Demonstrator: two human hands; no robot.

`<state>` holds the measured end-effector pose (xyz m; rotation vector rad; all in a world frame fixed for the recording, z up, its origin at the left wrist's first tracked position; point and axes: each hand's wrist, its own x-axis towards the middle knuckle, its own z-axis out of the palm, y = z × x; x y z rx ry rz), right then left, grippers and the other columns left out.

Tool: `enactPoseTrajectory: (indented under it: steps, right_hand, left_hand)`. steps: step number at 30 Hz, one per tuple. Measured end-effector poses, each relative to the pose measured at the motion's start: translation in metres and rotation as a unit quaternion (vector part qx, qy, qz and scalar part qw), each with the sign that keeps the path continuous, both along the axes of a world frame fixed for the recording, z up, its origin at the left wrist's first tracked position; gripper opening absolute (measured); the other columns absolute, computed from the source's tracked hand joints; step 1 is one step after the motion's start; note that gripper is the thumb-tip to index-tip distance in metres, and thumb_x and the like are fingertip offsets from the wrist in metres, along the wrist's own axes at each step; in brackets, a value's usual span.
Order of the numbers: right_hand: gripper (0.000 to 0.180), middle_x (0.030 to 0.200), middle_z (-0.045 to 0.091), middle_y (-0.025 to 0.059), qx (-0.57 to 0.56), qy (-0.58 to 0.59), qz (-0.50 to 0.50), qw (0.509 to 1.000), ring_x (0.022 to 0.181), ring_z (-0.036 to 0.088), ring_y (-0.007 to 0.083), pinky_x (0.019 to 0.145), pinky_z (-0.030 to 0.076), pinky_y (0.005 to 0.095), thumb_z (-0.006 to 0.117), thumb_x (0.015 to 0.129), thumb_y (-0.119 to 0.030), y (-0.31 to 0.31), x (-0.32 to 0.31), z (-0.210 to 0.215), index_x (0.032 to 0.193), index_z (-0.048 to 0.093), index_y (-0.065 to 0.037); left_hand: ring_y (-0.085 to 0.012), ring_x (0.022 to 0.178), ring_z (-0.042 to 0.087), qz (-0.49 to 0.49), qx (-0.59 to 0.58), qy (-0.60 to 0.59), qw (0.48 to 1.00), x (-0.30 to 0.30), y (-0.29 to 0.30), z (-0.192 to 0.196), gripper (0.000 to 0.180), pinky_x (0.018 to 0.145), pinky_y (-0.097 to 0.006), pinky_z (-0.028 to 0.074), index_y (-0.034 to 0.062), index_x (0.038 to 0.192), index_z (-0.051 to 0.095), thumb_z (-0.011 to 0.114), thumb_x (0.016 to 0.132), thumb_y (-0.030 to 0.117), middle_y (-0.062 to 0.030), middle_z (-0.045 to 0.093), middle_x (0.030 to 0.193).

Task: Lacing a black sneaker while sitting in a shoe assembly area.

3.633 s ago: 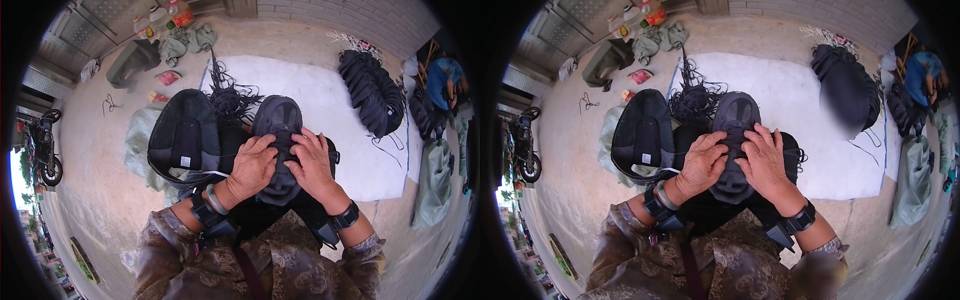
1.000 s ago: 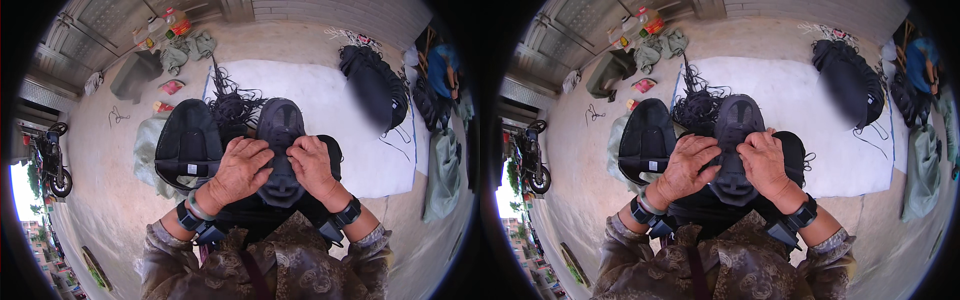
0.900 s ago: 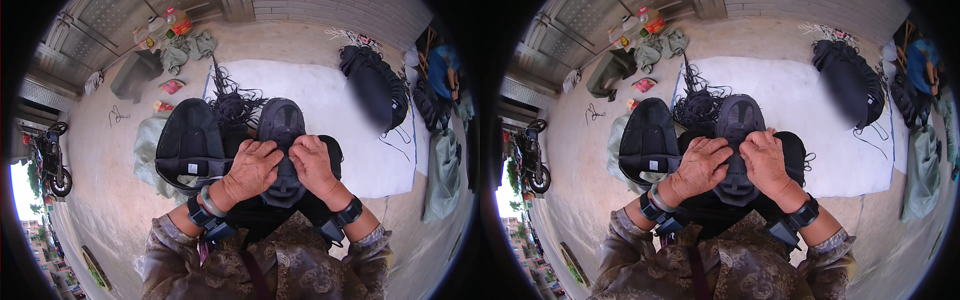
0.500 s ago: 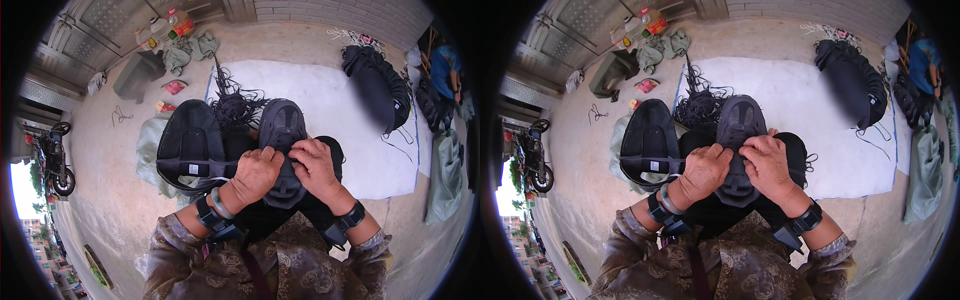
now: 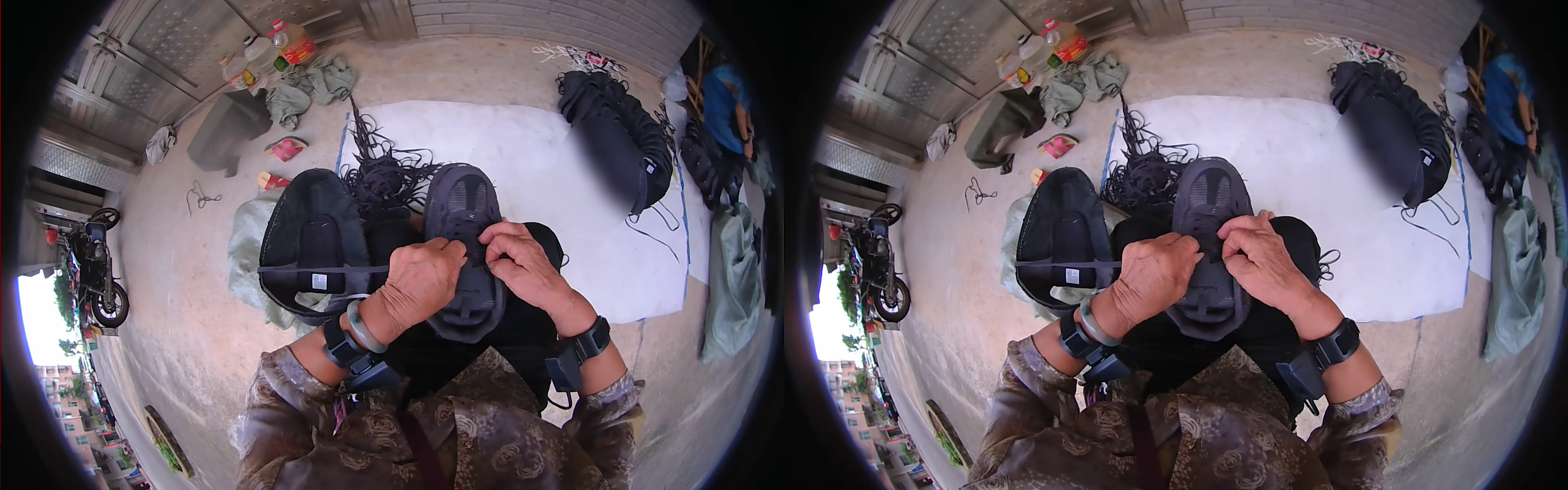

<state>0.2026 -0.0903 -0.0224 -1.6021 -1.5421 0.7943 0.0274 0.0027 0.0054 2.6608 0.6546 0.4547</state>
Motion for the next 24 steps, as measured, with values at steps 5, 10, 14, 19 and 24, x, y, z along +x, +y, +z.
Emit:
enactPoseTrajectory:
  steps: [5, 10, 14, 19, 24]
  right_hand:
    - [0.014, 0.098, 0.058, 0.0075, 0.022, 0.004, -0.040, 0.999, 0.098, 0.053, 0.0252, 0.081, 0.044, 0.0362, 0.064, 0.067, 0.000, 0.005, -0.007, -0.005, 0.067, 0.050, -0.003]
    - [0.012, 0.083, 0.059, 0.0053, 0.094, -0.043, -0.125, 0.987, 0.085, 0.053, 0.0290, 0.089, 0.036, 0.0415, 0.062, 0.065, -0.007, 0.017, -0.022, -0.019, 0.059, 0.051, -0.006]
    - [0.010, 0.078, 0.056, 0.0055, 0.036, -0.106, -0.149, 0.982, 0.088, 0.051, 0.0296, 0.084, 0.038, 0.0419, 0.063, 0.063, -0.008, 0.019, -0.025, -0.015, 0.061, 0.053, -0.008]
    - [0.015, 0.080, 0.057, 0.0086, 0.068, -0.065, -0.176, 0.980, 0.088, 0.053, 0.0306, 0.084, 0.040, 0.0416, 0.065, 0.068, -0.006, 0.009, -0.023, -0.014, 0.081, 0.057, -0.007]
    - [0.025, 0.090, 0.060, 0.0146, 0.029, 0.039, -0.155, 0.987, 0.080, 0.061, 0.0327, 0.073, 0.050, 0.0353, 0.066, 0.077, -0.005, -0.036, -0.013, -0.003, 0.099, 0.056, -0.002]
  left_hand:
    - [-0.0329, 0.062, 0.059, 0.026, -0.024, -0.005, 0.999, 0.004, 0.005, -0.004, 0.014, 0.053, -0.041, 0.046, 0.0064, 0.074, 0.052, 0.063, 0.079, 0.013, -0.0111, 0.057, 0.067]
    - [-0.0353, 0.061, 0.060, 0.076, -0.050, -0.003, 0.996, 0.006, 0.014, -0.006, 0.014, 0.054, -0.044, 0.047, 0.0051, 0.070, 0.052, 0.063, 0.074, 0.013, -0.0135, 0.059, 0.061]
    - [-0.0285, 0.053, 0.058, 0.093, -0.177, -0.005, 0.980, -0.006, 0.025, -0.007, 0.013, 0.051, -0.038, 0.044, 0.0031, 0.065, 0.056, 0.063, 0.072, 0.012, -0.0136, 0.056, 0.057]
    - [-0.0048, 0.058, 0.043, 0.126, -0.331, 0.029, 0.935, -0.026, 0.045, 0.003, 0.019, 0.051, -0.026, 0.038, 0.0005, 0.068, 0.054, 0.066, 0.078, 0.012, 0.0012, 0.046, 0.056]
    - [-0.0174, 0.054, 0.053, 0.024, -0.201, 0.000, 0.979, -0.051, 0.045, 0.013, 0.014, 0.052, -0.031, 0.043, 0.0032, 0.083, 0.056, 0.067, 0.074, 0.006, -0.0065, 0.055, 0.065]
